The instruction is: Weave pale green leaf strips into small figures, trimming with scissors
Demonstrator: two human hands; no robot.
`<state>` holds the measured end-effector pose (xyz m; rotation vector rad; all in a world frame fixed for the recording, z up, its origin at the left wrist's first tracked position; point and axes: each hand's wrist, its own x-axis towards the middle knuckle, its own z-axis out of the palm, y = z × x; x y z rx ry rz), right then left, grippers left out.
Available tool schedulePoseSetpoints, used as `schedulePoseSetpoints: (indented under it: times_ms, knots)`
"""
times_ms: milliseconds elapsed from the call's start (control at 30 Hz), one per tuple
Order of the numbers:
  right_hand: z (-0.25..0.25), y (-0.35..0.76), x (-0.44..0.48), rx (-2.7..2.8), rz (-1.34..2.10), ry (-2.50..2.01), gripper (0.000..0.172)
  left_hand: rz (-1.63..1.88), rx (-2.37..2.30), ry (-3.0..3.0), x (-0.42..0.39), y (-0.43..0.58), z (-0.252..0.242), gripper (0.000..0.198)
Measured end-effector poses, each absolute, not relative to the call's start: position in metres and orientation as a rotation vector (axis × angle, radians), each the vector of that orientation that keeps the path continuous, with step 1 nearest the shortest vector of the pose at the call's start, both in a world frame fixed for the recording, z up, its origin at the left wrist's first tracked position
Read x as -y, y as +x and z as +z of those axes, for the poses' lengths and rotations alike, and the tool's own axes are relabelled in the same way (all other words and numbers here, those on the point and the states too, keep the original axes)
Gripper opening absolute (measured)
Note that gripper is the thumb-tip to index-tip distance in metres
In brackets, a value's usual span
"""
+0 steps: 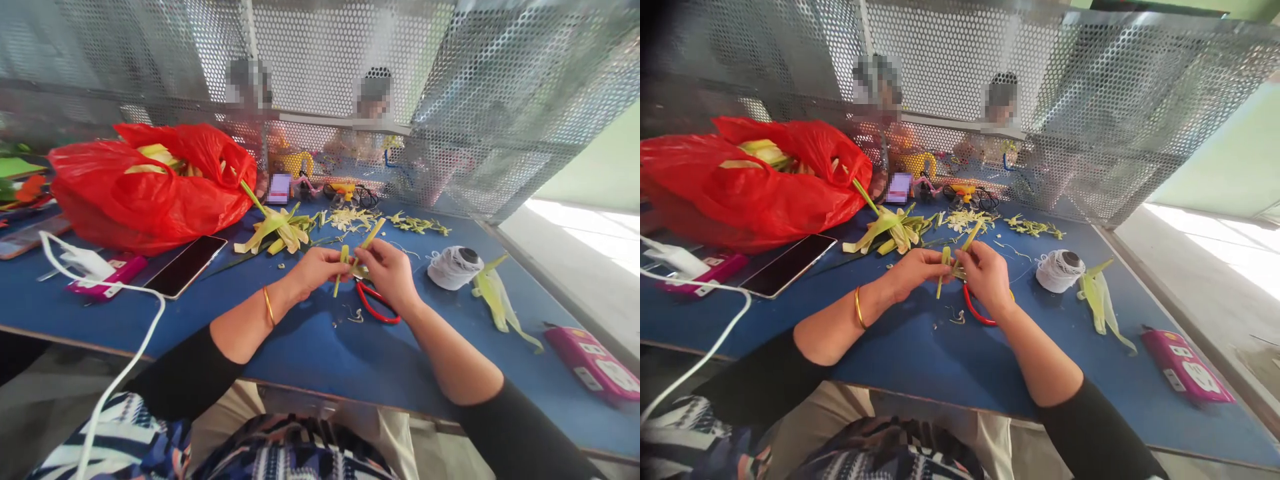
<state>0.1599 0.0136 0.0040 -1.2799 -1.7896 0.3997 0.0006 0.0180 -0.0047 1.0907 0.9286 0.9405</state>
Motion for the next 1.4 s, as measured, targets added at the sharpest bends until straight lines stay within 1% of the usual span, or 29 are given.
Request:
schedulePoseSetpoints:
  times_ms: [100,167,233,333,400,467,533,600,700,767,833,867,933,1000,1067,1133,1233,1333,1400]
  knots:
    - [0.004,0.159,-0.018,1.75,0.499,-1.438,0.031,0.847,-0.89,1.06,-0.018,-0.002,-0.004,0.003]
    - [0.003,0.158,-0.018,1.741,0.486,-1.468,0.031,0.822,-0.883,1.046,-0.016,0.0,-0.004,0.006]
    - [0.002,0.156,-0.017,1.729,0.471,-1.474,0.03,0.853,-0.917,1.078,-0.013,0.003,-0.004,0.008]
    - [-0.002,0.155,-0.015,1.779,0.422,-1.432,0.026,0.959,-1.006,1.145,-0.009,0.009,-0.004,0.006]
    - [-0.002,0.158,-0.015,1.829,0.263,-1.369,0.021,1.03,-1.046,1.096,-0.009,0.01,-0.004,0.003]
    - [0.0,0.162,-0.015,1.894,0.003,-1.288,0.018,1.097,-1.053,0.965,-0.013,0.008,-0.003,0.001]
    - [0.002,0.167,-0.016,2.024,-0.254,-1.204,0.021,1.15,-1.04,0.825,-0.018,0.004,-0.001,0.002]
    - [0.004,0.17,-0.017,2.183,-0.435,-1.143,0.025,1.178,-1.022,0.736,-0.022,0.0,0.0,0.002]
    - [0.004,0.17,-0.016,2.303,-0.524,-1.137,0.028,1.18,-1.036,0.722,-0.025,-0.003,-0.001,0.002]
    - [0.003,0.166,-0.013,2.296,-0.419,-1.163,0.027,1.177,-1.077,0.772,-0.025,-0.002,-0.001,0.003]
    - [0.002,0.161,-0.009,2.227,-0.147,-1.214,0.025,1.174,-1.111,0.828,-0.023,-0.001,-0.001,0.008]
    - [0.001,0.158,-0.007,2.168,0.063,-1.245,0.026,1.17,-1.12,0.845,-0.022,0.0,0.0,0.009]
    - [0.001,0.153,-0.004,1.974,0.604,-1.278,0.032,1.161,-1.125,0.851,-0.02,0.0,0.002,0.008]
    - [0.002,0.149,-0.004,1.668,1.133,-1.263,0.036,1.167,-1.126,0.834,-0.019,0.001,0.004,0.009]
    - [0.003,0.148,-0.006,1.328,1.471,-1.24,0.037,1.187,-1.124,0.837,-0.018,0.0,0.006,0.011]
    - [0.004,0.148,-0.009,1.065,1.628,-1.223,0.032,1.192,-1.123,0.867,-0.017,0.0,0.007,0.011]
    - [0.003,0.149,-0.013,0.824,1.734,-1.157,0.026,1.155,-1.119,0.909,-0.015,0.001,0.008,0.014]
    - [-0.002,0.149,-0.016,0.695,1.727,-1.118,0.024,1.093,-1.082,0.932,-0.013,0.002,0.007,0.018]
    - [-0.005,0.15,-0.019,0.703,1.672,-1.12,0.022,1.066,-1.059,0.937,-0.013,0.003,0.005,0.018]
